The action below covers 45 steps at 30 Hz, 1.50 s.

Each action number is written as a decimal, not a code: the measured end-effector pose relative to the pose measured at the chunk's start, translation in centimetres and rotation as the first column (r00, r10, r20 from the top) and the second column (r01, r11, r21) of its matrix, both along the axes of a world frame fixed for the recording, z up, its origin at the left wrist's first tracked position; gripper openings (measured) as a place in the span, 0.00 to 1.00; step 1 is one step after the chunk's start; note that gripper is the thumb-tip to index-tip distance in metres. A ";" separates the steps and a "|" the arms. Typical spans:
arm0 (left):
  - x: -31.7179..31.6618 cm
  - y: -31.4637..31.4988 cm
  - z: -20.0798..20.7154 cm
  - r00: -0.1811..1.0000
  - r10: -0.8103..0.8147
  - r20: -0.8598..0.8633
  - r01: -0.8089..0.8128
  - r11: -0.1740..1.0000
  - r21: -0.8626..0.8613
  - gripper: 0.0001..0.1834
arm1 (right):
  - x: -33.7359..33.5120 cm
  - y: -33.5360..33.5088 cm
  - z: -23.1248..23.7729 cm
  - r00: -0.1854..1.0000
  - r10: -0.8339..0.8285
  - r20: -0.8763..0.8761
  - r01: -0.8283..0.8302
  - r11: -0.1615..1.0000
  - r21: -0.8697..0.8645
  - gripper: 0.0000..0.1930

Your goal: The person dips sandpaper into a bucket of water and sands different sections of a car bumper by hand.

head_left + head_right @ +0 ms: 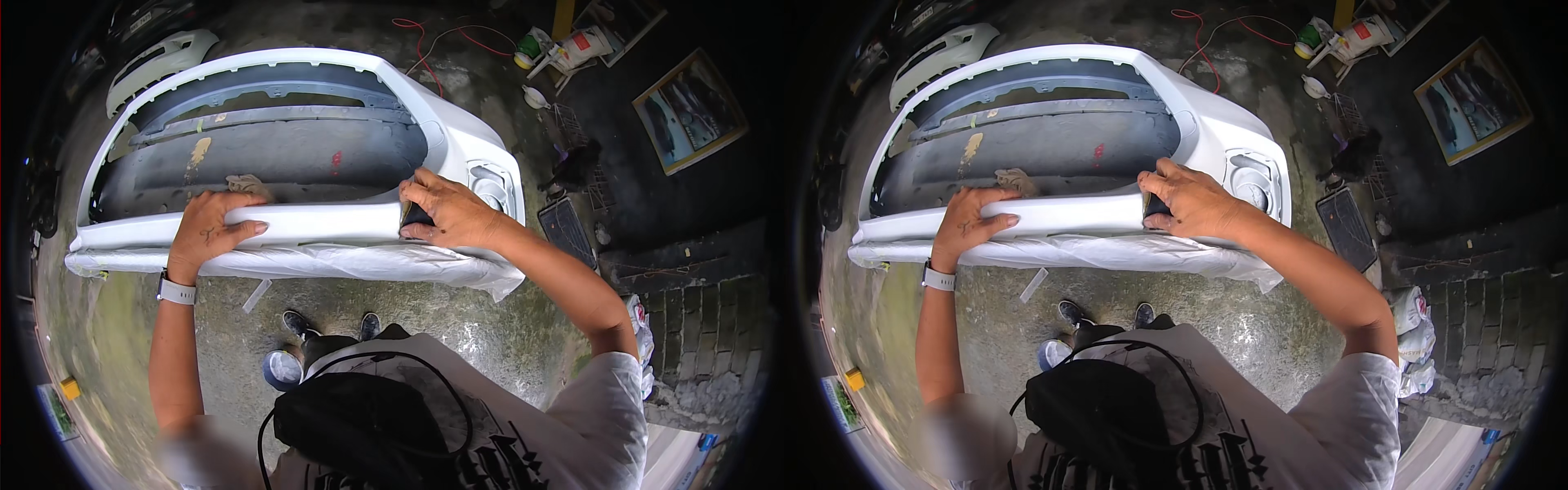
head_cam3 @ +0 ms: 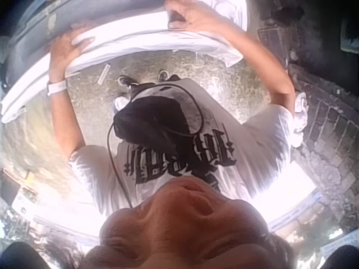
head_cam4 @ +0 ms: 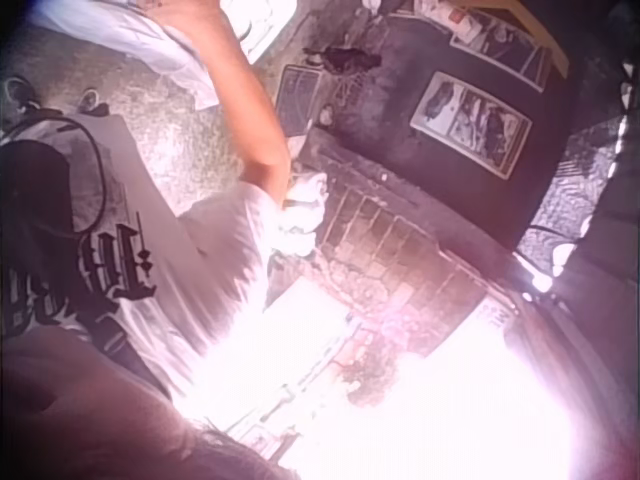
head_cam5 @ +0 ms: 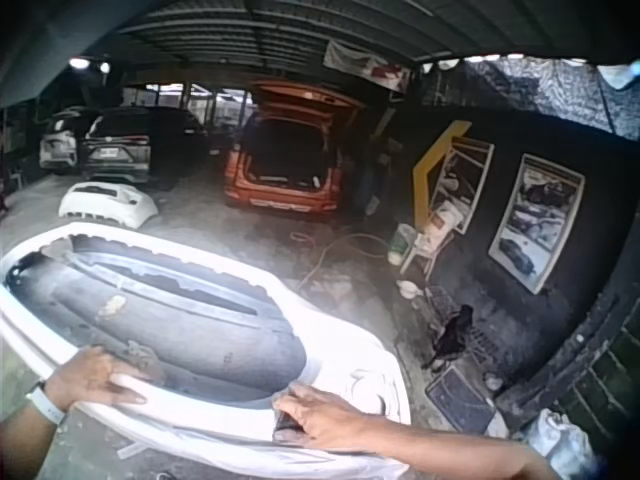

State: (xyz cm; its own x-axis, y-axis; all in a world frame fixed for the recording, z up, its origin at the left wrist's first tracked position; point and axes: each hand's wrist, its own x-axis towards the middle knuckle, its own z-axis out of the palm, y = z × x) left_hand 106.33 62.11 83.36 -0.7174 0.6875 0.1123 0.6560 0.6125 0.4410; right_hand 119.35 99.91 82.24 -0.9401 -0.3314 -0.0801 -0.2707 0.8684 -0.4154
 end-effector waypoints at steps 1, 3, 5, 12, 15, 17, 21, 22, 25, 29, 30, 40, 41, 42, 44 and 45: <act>-0.1 0.1 -0.1 1.000 -0.001 0.001 0.001 1.000 0.001 0.25 | -0.1 -0.5 0.1 0.999 0.042 -0.017 -0.041 0.998 0.048 0.29; 0.1 -0.1 -0.4 0.998 -0.003 -0.062 0.003 1.000 -0.003 0.24 | -0.5 -2.0 0.8 0.993 0.114 -0.022 -0.110 0.985 0.129 0.28; 0.0 -0.2 -0.7 0.999 -0.002 -0.033 0.003 1.000 0.027 0.24 | -0.6 -2.4 1.3 0.994 0.109 -0.023 -0.105 0.986 0.130 0.28; 0.2 -0.1 0.0 1.000 0.016 -0.020 -0.016 1.000 0.018 0.23 | 0.7 0.5 1.5 1.000 -0.011 0.014 0.009 0.990 0.140 0.28; 0.1 -0.1 -0.2 1.000 0.020 -0.012 -0.020 1.000 -0.006 0.24 | 0.2 -0.7 1.3 1.000 0.021 -0.001 -0.021 0.993 0.112 0.30; 0.0 -0.3 -0.5 1.000 0.029 -0.004 -0.029 0.999 -0.014 0.24 | 0.3 -0.6 1.2 1.000 0.008 0.002 -0.008 0.994 0.109 0.31; 0.0 -0.5 -0.6 0.999 0.041 0.029 -0.041 0.999 -0.008 0.25 | 1.4 0.1 2.2 0.994 -0.057 0.090 0.042 0.987 0.157 0.32; 0.1 -0.6 -0.5 0.998 0.048 0.029 -0.047 0.999 -0.008 0.25 | 1.4 0.2 2.2 0.995 -0.051 0.090 0.036 0.987 0.156 0.32; 0.0 -0.3 -0.6 0.999 0.039 -0.009 -0.039 0.999 0.007 0.25 | 1.4 0.4 1.5 0.997 -0.055 0.047 0.047 0.986 0.159 0.32; -0.3 -0.6 -1.0 0.999 0.042 -0.004 -0.042 0.999 -0.008 0.25 | 0.8 -0.2 0.0 0.999 0.013 -0.035 -0.010 0.996 0.083 0.32; -0.3 -0.8 -1.1 0.999 0.040 0.014 -0.040 0.999 0.008 0.25 | 1.0 -0.1 -0.1 0.998 0.025 -0.056 -0.020 0.996 0.085 0.31; -0.5 -0.2 -1.0 0.999 0.018 0.037 -0.020 0.999 0.050 0.25 | -0.9 -2.6 -0.2 0.986 0.074 -0.147 -0.068 0.997 0.043 0.27; -0.4 0.0 -0.6 0.999 0.020 0.031 -0.021 0.999 0.030 0.24 | -1.2 -3.5 -0.2 0.974 0.118 -0.193 -0.111 0.993 0.047 0.26; -0.3 0.0 -0.5 0.999 0.025 0.027 -0.026 1.000 0.010 0.24 | -1.4 -4.4 -0.4 0.974 0.118 -0.195 -0.111 0.993 0.043 0.26; -0.2 -0.3 -0.8 1.000 0.022 0.003 -0.022 1.000 0.018 0.24 | -1.6 -5.7 -1.0 0.914 0.171 -0.367 -0.161 0.985 0.056 0.22; -0.2 -0.4 -0.8 1.000 0.019 -0.019 -0.018 0.999 0.030 0.24 | -1.6 -5.9 -1.1 0.897 0.181 -0.403 -0.170 0.983 0.063 0.21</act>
State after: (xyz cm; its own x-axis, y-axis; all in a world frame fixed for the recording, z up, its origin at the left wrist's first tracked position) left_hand 106.12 61.66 82.54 -0.7273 0.6706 0.1463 0.6535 0.6114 0.4463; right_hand 117.80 94.01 81.11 -0.8197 -0.4968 0.2851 -0.5598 0.8003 -0.2151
